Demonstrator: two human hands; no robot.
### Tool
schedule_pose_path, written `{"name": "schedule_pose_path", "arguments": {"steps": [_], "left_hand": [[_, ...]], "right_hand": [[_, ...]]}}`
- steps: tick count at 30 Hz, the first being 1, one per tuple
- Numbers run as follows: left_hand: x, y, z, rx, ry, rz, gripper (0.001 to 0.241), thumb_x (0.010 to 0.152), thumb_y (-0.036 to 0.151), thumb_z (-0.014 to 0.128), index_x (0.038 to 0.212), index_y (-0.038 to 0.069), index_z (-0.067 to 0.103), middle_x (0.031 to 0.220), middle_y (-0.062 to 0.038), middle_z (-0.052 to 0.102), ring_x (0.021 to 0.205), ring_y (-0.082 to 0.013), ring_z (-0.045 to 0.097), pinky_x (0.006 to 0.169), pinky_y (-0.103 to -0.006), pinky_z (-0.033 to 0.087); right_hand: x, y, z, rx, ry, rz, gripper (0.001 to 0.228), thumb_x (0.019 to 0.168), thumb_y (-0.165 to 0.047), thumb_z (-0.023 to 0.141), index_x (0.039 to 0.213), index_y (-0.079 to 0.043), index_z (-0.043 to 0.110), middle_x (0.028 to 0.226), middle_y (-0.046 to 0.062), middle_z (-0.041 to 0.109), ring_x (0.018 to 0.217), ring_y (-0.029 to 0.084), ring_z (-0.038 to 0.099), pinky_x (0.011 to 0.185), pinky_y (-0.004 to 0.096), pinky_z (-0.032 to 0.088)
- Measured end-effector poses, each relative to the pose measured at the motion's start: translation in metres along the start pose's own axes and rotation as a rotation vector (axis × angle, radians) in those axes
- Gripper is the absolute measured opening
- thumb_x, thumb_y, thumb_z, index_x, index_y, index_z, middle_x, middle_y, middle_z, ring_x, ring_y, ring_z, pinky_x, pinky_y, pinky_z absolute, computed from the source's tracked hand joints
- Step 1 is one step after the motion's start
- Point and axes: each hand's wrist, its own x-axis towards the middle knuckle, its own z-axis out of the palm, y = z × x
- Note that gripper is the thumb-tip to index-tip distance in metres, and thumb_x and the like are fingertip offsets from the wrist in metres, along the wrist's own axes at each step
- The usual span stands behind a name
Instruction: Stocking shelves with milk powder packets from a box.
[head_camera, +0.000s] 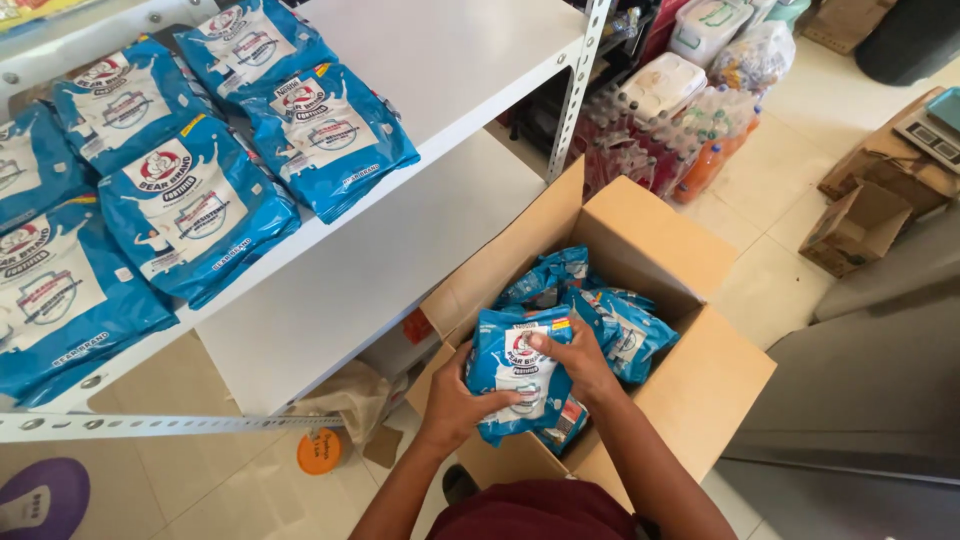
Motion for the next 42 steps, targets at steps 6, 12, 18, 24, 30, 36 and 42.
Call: {"name": "schedule_pose_path", "arguments": {"steps": [6,12,18,24,30,36,42], "left_hand": [[-0.002,0.014,-0.013,0.001,-0.096,0.021,0.088,0.062,0.015,0.092,0.14,0.002,0.055,0.119,-0.012,0.072,0.102,-0.017,0.072,0.091,-0.0349,0.06],[-0.002,-0.053,-0.037,-0.315,0.065,-0.111,0.043,0.087,0.025,0.079,0.12,0.0,0.07,0.112,-0.012,0.074,0.097,-0.017,0.074,0.087,-0.0348,0.059],[-0.022,-0.029,-0.013,-0.108,0.074,0.069,0.032,0.078,0.016,0.086,0.102,0.005,0.069,0.095,-0.006,0.075,0.088,-0.0149,0.072,0.084,-0.032,0.059],[-0.033,0.032,-0.001,0.335,0.245,-0.052,0.025,0.08,0.025,0.083,0.087,0.003,0.072,0.081,-0.004,0.077,0.078,-0.0111,0.074,0.075,-0.0278,0.057],[-0.03,0.008,-0.014,0.327,0.159,0.129,0.021,0.09,0.02,0.074,0.091,0.0,0.073,0.077,-0.011,0.075,0.071,-0.0166,0.068,0.067,-0.0299,0.053],[-0.038,0.031,-0.021,0.501,0.117,0.129,0.018,0.088,0.019,0.074,0.089,0.001,0.073,0.081,-0.01,0.077,0.068,-0.0191,0.07,0.061,-0.0327,0.051],[-0.04,0.017,-0.033,0.471,0.055,0.27,0.019,0.086,0.017,0.078,0.09,0.0,0.07,0.087,-0.01,0.077,0.08,-0.0194,0.074,0.074,-0.0339,0.056]], "right_hand": [[0.016,0.009,-0.002,-0.003,0.026,0.1,0.037,0.084,-0.021,0.085,0.108,0.0,0.066,0.096,0.015,0.077,0.081,0.024,0.076,0.075,0.044,0.063],[0.04,0.006,-0.016,0.347,0.126,0.301,0.046,0.087,-0.037,0.077,0.112,0.0,0.069,0.1,0.015,0.078,0.086,0.028,0.077,0.081,0.045,0.063],[0.042,0.013,-0.023,0.427,0.176,0.244,0.045,0.091,-0.039,0.076,0.117,-0.002,0.069,0.11,0.016,0.076,0.092,0.029,0.075,0.085,0.046,0.061],[0.034,0.006,-0.009,0.472,0.219,0.138,0.046,0.091,-0.04,0.075,0.119,-0.004,0.069,0.112,0.014,0.077,0.097,0.028,0.074,0.088,0.047,0.06],[0.026,-0.008,-0.012,0.357,0.248,0.024,0.04,0.09,-0.037,0.074,0.116,-0.006,0.07,0.11,0.012,0.077,0.093,0.025,0.075,0.086,0.046,0.061],[0.03,-0.027,-0.024,0.243,0.19,-0.069,0.034,0.093,-0.032,0.076,0.114,-0.005,0.07,0.107,0.011,0.077,0.091,0.022,0.074,0.085,0.042,0.061],[0.009,-0.064,-0.003,0.121,0.141,-0.102,0.032,0.091,-0.027,0.077,0.11,-0.003,0.068,0.102,0.012,0.076,0.085,0.021,0.075,0.08,0.04,0.062]]}}
